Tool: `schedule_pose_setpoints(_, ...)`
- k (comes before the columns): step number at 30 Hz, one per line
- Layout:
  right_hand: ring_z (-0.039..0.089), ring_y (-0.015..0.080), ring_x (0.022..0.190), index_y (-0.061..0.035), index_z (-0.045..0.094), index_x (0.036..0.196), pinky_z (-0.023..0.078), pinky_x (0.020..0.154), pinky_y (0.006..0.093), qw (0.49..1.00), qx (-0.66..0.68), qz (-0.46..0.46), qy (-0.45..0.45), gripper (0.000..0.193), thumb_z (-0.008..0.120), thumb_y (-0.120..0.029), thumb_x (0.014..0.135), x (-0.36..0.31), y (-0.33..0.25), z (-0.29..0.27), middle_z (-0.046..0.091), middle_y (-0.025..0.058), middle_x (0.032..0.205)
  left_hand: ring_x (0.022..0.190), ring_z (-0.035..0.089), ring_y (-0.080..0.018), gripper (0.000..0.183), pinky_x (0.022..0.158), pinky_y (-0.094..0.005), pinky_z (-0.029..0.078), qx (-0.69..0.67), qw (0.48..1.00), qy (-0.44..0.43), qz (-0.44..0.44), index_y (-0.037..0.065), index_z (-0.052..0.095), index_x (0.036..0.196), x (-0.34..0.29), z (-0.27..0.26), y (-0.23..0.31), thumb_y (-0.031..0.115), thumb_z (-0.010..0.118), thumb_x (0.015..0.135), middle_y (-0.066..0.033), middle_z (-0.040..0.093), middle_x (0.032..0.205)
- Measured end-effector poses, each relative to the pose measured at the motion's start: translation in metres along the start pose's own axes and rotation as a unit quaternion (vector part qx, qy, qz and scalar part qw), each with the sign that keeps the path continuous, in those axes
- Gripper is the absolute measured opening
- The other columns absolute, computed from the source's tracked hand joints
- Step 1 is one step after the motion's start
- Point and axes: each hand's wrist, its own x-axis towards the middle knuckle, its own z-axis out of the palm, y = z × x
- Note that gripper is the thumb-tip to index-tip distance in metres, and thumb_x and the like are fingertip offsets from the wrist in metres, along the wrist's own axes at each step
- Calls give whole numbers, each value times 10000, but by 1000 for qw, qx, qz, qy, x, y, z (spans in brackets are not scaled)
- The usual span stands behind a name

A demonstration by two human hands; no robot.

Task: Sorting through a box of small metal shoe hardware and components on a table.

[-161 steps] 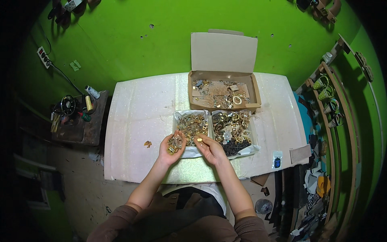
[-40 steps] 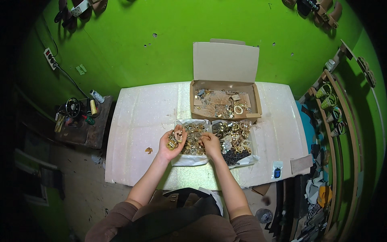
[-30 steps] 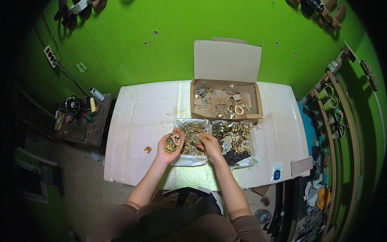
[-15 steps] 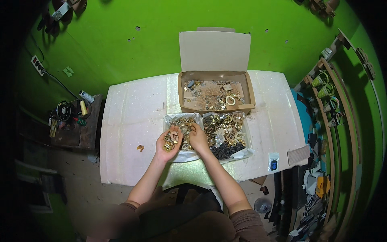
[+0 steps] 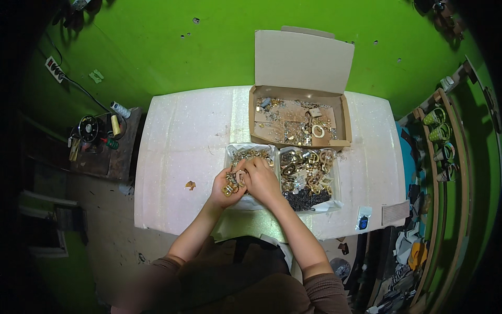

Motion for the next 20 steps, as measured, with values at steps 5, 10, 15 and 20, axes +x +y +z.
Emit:
schedule_pose_setpoints(5, 535, 280, 752, -39, 541, 874, 430, 689, 340, 985, 141, 69, -75, 141, 562, -113, 755, 11, -6, -12, 541, 103, 779, 1145, 416, -147, 440, 972, -262, 305, -110, 992, 14, -52, -53, 260, 1261, 8, -6, -6, 42, 362, 843, -93, 425, 1252)
schedule_pose_setpoints(10, 519, 64, 690, -15, 536, 864, 414, 613, 212, 898, 390, 177, -101, 107, 551, -103, 805, 10, 10, -10, 568, 12, 757, 1139, 422, -160, 505, 981, -273, 303, -217, 973, 43, -66, -65, 248, 1252, 7, -1, 1, 12, 457, 799, -103, 382, 1284)
schedule_pose_setpoints(15, 452, 20, 646, 6, 543, 952, 385, 588, 176, 846, 478, 219, -94, 171, 541, -94, 814, 7, 23, 4, 519, -33, 731, 1101, 451, -151, 536, 929, -259, 364, 74, 996, 44, 10, -62, 269, 1231, 8, -7, -19, -16, 518, 759, -121, 408, 1247)
schedule_pose_setpoints(20, 520, 76, 672, -42, 562, 1031, 430, 619, 205, 908, 337, 229, -99, 245, 532, -92, 792, 2, 22, -5, 590, 32, 776, 1129, 418, -142, 543, 949, -257, 341, 23, 999, 25, -3, -39, 255, 1245, 8, -3, -25, 10, 516, 771, -105, 405, 1248)
